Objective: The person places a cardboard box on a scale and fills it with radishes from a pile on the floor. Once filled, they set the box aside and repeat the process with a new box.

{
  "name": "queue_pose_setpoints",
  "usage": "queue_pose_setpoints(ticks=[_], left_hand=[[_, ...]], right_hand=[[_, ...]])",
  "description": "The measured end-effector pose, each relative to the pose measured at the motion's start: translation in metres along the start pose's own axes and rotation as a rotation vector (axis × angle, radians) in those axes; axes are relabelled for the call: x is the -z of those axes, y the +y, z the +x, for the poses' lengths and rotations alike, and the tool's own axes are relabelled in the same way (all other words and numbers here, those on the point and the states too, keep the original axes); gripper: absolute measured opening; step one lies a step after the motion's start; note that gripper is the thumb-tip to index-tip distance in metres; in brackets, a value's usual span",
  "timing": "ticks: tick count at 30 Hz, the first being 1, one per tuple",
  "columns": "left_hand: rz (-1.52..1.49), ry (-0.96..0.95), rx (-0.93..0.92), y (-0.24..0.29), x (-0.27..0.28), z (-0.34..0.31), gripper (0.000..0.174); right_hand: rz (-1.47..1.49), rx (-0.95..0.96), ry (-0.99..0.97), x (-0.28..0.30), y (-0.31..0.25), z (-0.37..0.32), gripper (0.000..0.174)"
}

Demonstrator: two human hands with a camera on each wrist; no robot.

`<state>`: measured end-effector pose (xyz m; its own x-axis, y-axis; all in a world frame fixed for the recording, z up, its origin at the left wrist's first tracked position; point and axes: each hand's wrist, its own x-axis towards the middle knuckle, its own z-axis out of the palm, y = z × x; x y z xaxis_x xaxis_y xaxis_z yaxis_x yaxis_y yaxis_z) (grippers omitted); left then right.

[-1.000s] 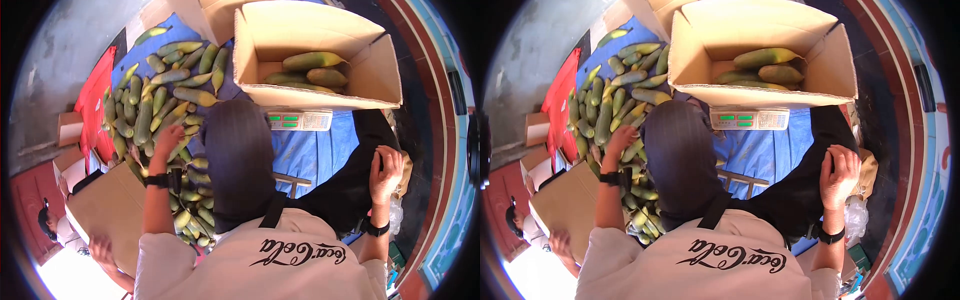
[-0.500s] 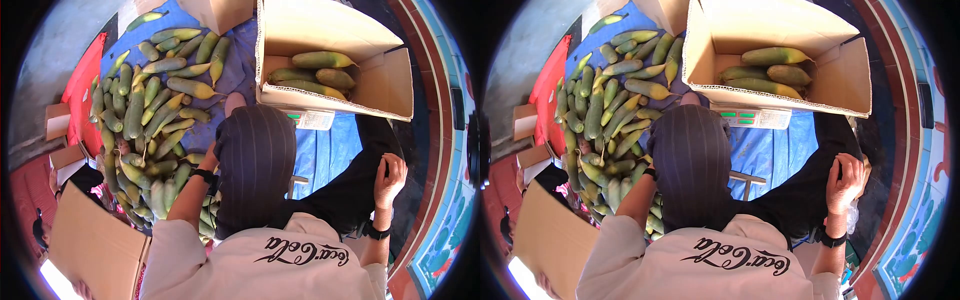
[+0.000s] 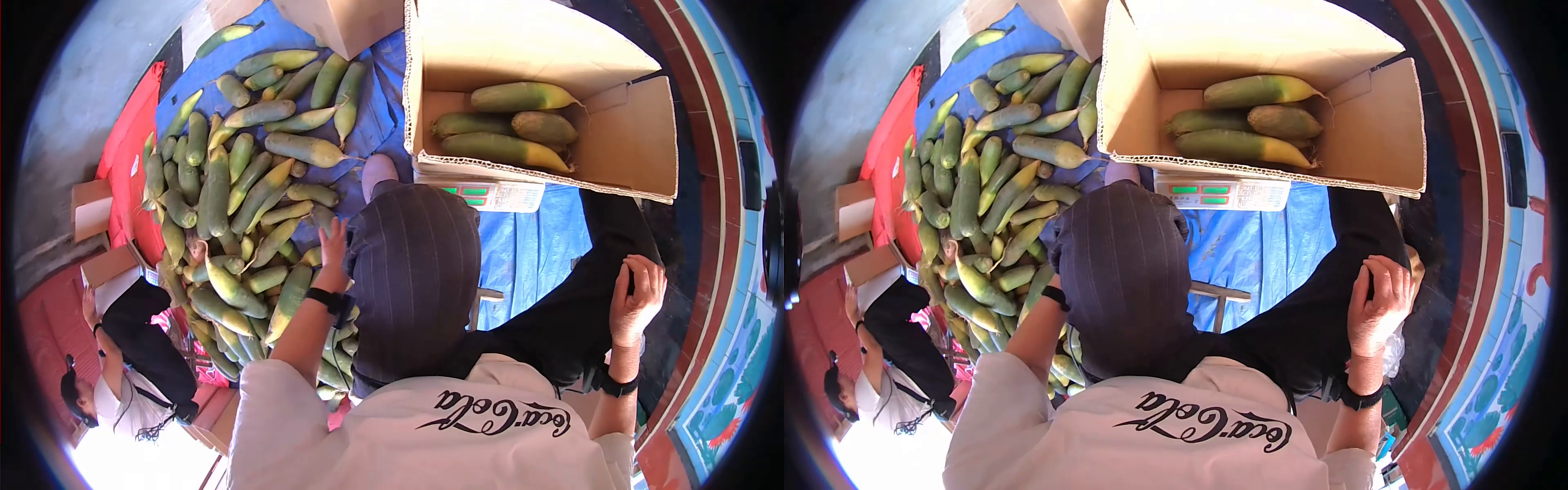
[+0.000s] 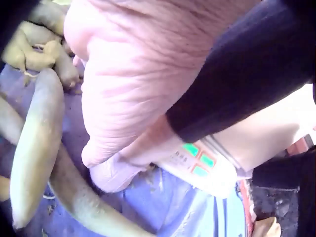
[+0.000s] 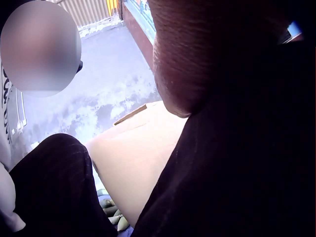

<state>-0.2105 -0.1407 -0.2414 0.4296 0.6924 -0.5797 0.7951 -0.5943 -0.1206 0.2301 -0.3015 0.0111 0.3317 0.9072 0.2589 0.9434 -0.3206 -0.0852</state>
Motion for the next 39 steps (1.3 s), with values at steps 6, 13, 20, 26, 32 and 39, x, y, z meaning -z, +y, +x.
queue_pose_setpoints(ticks=[6, 13, 20, 26, 32, 39], left_hand=[[-0.431, -0.178, 0.432, -0.029, -0.016, 0.018, 0.057], [-0.466, -0.222, 0.411, -0.033, 0.005, 0.043, 0.053], [0.282, -0.242, -0.009, -0.048, -0.062, 0.062, 0.036], [0.344, -0.317, -0.145, -0.06, -0.084, 0.049, 0.046], [0.022, -0.232, -0.207, -0.072, -0.026, -0.008, 0.044], [-0.419, -0.027, 0.321, -0.087, 0.128, -0.098, 0.06]], right_hand=[[0.002, 0.009, 0.0, 0.001, 0.002, -0.002, 0.011], [-0.016, -0.005, -0.013, 0.003, 0.004, -0.003, 0.01], [0.002, -0.032, -0.046, 0.005, 0.0, 0.006, 0.011], [0.005, -0.025, -0.06, 0.005, -0.003, 0.01, 0.012], [0.032, -0.03, -0.036, 0.006, -0.001, 0.008, 0.012], [0.068, -0.025, 0.011, 0.009, 0.003, 0.0, 0.01]])
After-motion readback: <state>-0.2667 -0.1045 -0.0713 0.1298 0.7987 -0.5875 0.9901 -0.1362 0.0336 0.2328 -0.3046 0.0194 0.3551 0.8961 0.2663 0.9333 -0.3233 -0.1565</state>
